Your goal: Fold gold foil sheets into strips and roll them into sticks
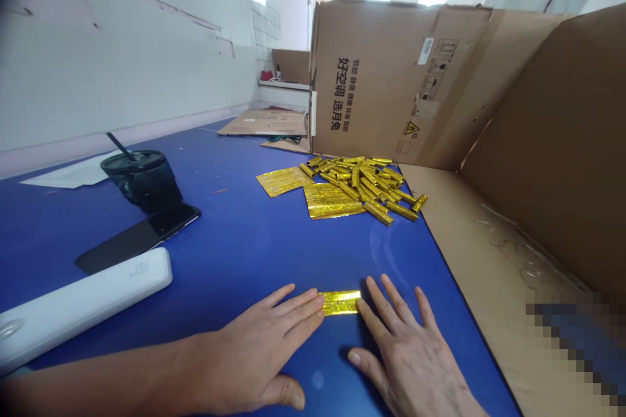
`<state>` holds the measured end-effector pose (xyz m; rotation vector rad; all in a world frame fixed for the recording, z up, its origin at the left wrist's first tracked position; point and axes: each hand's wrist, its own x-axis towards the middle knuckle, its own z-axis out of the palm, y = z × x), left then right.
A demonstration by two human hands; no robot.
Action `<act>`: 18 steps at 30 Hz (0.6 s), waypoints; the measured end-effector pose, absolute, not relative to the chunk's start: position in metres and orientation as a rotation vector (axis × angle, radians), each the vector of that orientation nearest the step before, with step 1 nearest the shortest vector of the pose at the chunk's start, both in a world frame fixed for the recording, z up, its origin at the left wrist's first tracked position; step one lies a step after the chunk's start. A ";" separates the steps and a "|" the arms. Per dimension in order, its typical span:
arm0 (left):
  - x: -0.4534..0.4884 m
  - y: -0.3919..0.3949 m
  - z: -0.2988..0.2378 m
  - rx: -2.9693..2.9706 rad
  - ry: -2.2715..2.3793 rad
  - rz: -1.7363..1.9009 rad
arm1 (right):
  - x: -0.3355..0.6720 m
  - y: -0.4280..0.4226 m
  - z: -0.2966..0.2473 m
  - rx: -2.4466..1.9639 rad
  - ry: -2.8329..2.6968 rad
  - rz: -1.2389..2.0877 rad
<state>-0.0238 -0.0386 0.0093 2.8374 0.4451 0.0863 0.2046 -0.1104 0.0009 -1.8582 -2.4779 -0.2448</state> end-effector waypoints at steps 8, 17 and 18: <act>-0.024 -0.039 0.008 2.836 0.440 0.103 | 0.193 -0.102 -0.001 -1.625 -2.584 -0.140; -0.024 -0.038 0.012 2.816 0.444 0.073 | 0.204 -0.098 0.007 -1.672 -2.624 -0.133; -0.024 -0.039 0.013 2.820 0.448 0.071 | 0.202 -0.097 0.008 -1.660 -2.632 -0.112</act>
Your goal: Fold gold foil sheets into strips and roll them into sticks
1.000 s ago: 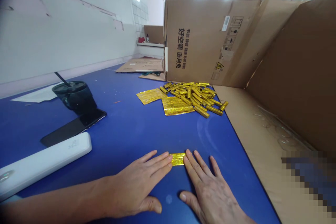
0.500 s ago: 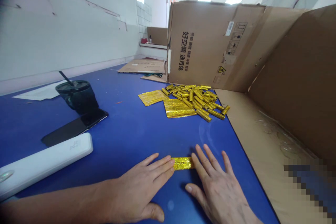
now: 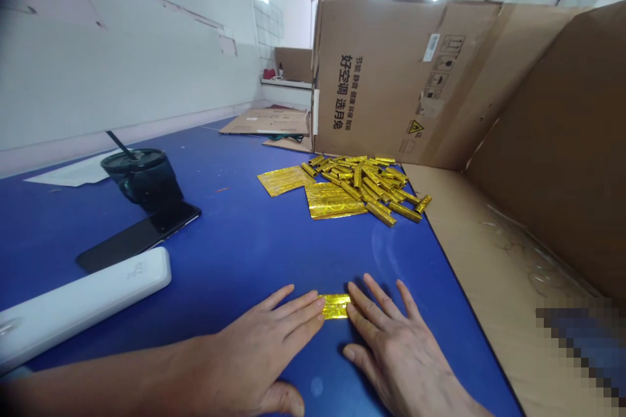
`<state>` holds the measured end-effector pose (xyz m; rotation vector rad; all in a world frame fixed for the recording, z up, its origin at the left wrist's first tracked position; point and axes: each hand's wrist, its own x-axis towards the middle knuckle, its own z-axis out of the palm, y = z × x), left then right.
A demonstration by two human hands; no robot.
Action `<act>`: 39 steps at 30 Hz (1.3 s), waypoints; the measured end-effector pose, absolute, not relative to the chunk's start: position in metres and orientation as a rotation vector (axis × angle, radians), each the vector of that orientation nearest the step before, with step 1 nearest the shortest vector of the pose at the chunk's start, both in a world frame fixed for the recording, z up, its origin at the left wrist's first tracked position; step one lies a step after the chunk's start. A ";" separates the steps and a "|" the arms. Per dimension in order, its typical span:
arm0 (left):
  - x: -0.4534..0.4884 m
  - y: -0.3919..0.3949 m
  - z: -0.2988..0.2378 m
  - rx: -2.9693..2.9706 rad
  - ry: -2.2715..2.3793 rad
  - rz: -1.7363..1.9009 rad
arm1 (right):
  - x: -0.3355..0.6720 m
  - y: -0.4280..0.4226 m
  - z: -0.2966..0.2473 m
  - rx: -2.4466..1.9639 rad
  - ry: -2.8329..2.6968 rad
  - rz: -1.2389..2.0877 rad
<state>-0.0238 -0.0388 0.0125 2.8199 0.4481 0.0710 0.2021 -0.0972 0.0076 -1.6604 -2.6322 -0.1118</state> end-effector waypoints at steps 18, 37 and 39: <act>-0.019 -0.040 0.014 2.788 0.386 0.088 | 0.204 -0.099 0.002 -1.659 -2.609 0.001; -0.026 -0.040 0.011 2.712 0.391 0.134 | 0.223 -0.112 0.004 -1.936 -2.457 -0.160; -0.025 -0.041 0.010 2.717 0.398 0.132 | 0.208 -0.109 0.008 -1.838 -2.519 -0.118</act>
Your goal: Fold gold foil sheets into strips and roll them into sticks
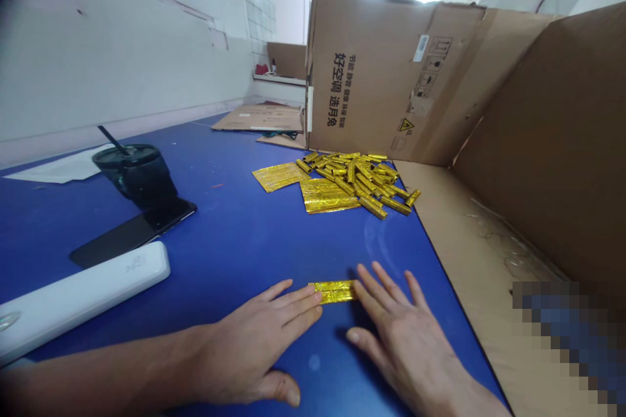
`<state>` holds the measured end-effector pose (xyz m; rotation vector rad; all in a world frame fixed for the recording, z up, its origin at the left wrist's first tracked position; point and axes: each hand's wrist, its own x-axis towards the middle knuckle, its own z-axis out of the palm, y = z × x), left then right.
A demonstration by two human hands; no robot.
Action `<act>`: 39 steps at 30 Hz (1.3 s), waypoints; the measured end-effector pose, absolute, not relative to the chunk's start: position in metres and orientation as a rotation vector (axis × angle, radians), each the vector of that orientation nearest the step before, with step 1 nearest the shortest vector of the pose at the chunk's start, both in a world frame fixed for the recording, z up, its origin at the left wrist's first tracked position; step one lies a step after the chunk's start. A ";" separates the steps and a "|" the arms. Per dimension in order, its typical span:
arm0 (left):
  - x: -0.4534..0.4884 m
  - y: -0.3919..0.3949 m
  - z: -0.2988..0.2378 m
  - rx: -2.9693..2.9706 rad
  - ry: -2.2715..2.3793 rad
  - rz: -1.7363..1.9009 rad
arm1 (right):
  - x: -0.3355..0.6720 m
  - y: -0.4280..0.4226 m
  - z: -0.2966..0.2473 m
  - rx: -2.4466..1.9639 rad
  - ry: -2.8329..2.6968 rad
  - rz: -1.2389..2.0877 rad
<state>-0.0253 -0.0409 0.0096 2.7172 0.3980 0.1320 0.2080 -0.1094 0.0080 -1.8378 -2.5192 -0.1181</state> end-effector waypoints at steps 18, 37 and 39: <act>-0.018 -0.037 0.002 2.878 0.424 0.271 | 0.214 -0.096 -0.005 -1.628 -2.580 -0.072; 0.019 -0.020 0.004 2.648 0.808 0.534 | 0.206 -0.068 0.008 -1.504 -2.258 0.318; 0.021 -0.015 0.001 2.512 0.882 0.529 | 0.204 -0.067 0.007 -1.524 -2.233 0.310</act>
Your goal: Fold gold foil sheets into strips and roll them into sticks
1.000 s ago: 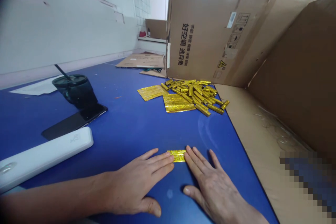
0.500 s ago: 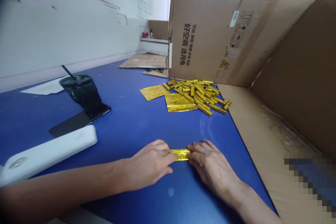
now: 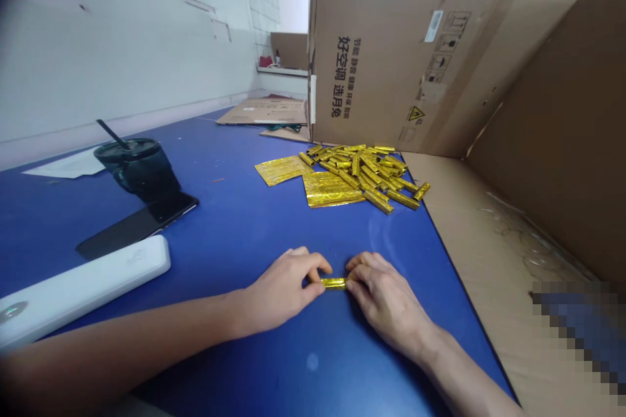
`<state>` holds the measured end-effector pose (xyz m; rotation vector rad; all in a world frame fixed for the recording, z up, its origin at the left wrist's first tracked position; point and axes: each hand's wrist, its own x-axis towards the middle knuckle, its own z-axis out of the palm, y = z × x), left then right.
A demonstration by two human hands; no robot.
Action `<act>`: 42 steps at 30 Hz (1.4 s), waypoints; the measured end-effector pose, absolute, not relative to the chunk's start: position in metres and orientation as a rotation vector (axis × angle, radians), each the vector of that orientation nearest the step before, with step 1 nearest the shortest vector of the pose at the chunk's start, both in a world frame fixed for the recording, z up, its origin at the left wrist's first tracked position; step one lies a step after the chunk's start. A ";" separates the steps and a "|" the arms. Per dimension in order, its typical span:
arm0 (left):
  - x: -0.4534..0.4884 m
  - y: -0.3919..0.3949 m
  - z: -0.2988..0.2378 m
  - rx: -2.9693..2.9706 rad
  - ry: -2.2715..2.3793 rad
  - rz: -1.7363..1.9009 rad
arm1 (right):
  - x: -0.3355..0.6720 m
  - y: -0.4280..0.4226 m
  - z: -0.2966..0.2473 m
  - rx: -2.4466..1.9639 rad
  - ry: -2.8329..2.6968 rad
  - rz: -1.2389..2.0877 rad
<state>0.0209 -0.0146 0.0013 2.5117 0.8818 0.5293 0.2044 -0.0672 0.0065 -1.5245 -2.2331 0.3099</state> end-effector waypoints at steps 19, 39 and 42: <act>0.029 0.001 0.010 2.666 0.903 0.265 | 0.213 -0.060 -0.011 -1.666 -2.142 0.018; 0.061 -0.002 0.017 1.207 0.527 0.629 | 0.200 -0.072 -0.003 -1.573 -1.867 0.243; 0.071 -0.007 0.016 1.104 0.511 0.618 | 0.198 -0.074 -0.002 -1.550 -1.746 0.383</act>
